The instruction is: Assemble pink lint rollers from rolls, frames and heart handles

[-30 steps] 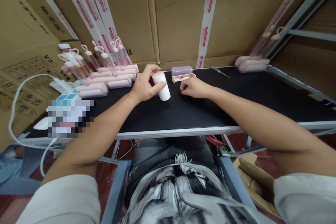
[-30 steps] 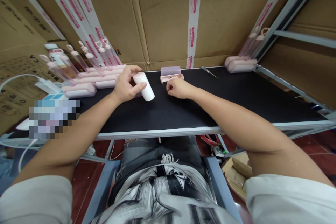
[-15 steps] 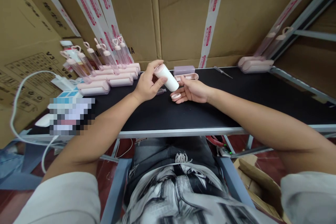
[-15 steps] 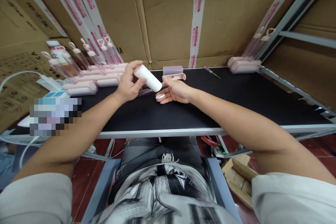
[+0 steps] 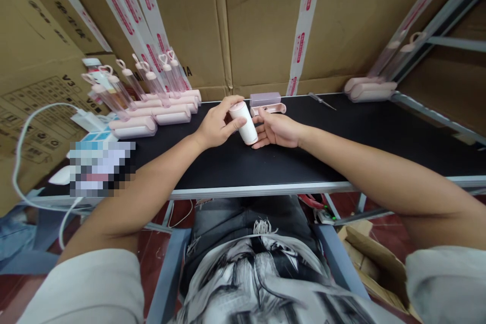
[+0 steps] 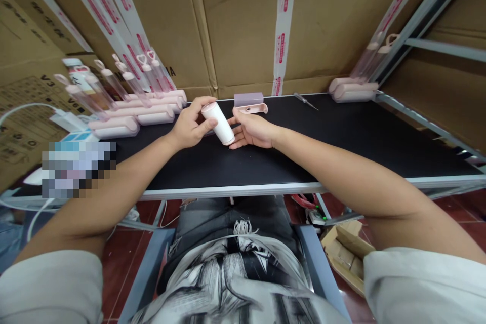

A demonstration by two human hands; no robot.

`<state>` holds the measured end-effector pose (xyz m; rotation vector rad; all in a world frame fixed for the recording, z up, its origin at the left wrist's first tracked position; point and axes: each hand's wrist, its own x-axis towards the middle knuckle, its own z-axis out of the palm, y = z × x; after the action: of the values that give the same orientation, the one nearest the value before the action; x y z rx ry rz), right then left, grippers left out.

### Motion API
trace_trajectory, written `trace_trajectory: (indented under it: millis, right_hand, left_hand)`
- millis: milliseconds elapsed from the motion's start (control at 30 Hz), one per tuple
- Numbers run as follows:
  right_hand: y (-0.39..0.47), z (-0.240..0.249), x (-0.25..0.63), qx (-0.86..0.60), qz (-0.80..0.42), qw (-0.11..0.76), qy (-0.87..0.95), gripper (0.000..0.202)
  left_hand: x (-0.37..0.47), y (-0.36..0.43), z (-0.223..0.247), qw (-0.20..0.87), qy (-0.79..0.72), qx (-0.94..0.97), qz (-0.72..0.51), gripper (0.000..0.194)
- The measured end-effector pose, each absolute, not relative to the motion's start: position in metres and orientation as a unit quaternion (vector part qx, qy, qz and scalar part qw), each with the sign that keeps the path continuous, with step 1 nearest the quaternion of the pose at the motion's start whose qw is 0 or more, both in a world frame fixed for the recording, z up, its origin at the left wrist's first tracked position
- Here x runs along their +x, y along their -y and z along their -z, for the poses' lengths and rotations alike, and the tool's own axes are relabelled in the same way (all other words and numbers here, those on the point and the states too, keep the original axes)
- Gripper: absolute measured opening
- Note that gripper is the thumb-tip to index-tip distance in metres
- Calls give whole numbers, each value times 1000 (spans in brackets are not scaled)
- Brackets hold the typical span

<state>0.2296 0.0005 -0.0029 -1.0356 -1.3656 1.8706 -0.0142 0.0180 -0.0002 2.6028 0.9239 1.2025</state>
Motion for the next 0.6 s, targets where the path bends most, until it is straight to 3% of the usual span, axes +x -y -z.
trace_trajectory:
  millis: [600]
  right_hand:
    - [-3,6,230,-378,-711,302,510,63]
  left_hand:
    - [-10,-13,0,75,-285,871,-394,78]
